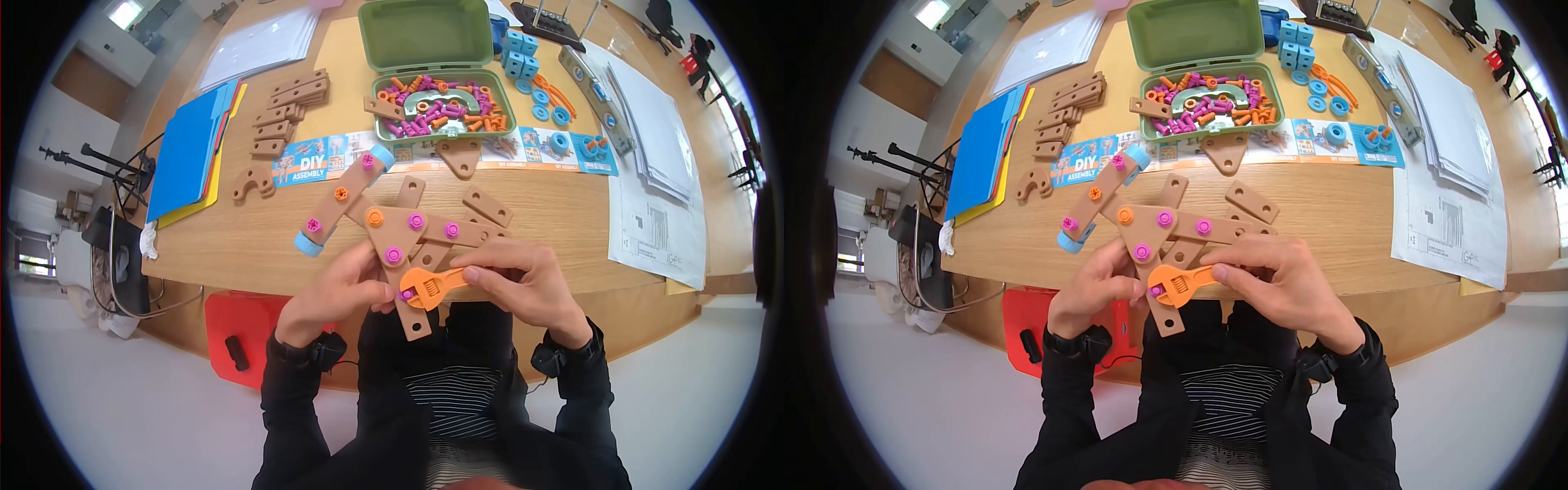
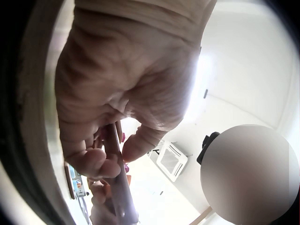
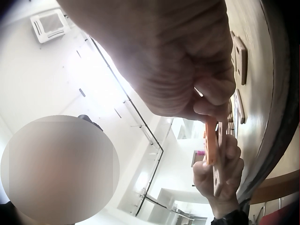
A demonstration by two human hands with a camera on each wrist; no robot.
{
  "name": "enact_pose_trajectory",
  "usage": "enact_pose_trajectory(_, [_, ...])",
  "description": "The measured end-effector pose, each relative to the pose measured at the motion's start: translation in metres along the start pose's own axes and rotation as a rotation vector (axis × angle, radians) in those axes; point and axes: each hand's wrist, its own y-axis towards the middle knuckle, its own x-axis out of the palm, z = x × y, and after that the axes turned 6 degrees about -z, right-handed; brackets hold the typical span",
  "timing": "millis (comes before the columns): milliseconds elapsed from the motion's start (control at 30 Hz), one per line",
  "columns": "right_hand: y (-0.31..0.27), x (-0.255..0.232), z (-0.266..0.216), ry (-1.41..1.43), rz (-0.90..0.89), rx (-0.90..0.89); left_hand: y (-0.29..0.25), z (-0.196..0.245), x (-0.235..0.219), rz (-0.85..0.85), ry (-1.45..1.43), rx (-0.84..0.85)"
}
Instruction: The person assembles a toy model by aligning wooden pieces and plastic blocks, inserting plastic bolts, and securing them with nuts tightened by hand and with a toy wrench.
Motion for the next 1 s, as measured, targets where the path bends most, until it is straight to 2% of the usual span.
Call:
enact_pose_trajectory(167, [0.000,0.000,0.002,-0.027,0.001,-0.024,-0.003,0.001,0.003,-0.044,-0.025,0.000])
enact_pose_trajectory(233, [-0.001,0.000,0.003,-0.034,0.008,-0.033,-0.002,-0.004,0.006,-0.051,-0.154,0.045])
enact_pose_trajectory(367, [0.000,0.001,0.006,-0.038,0.012,-0.054,-0.003,-0.010,-0.001,-0.093,-0.119,0.048])
enact_pose_trajectory(467, [0.000,0.004,0.008,-0.041,0.022,-0.023,-0.002,-0.009,-0.002,-0.082,-0.114,0.025])
enact_pose_trajectory(533, [0.000,0.007,0.011,-0.031,0.046,-0.040,0.000,-0.012,-0.002,-0.045,-0.080,0.093])
enact_pose_trajectory(767, [0.000,0.012,0.017,-0.075,0.087,-0.093,0.001,-0.010,-0.002,0.005,-0.077,0.096])
enact_pose_trajectory(967, [-0.002,0.022,0.022,-0.031,0.138,-0.088,0.002,-0.017,-0.004,0.053,-0.069,0.147])
enact_pose_trajectory(1000, [-0.003,0.024,0.024,-0.003,0.151,-0.079,0.004,-0.019,-0.001,0.099,-0.077,0.198])
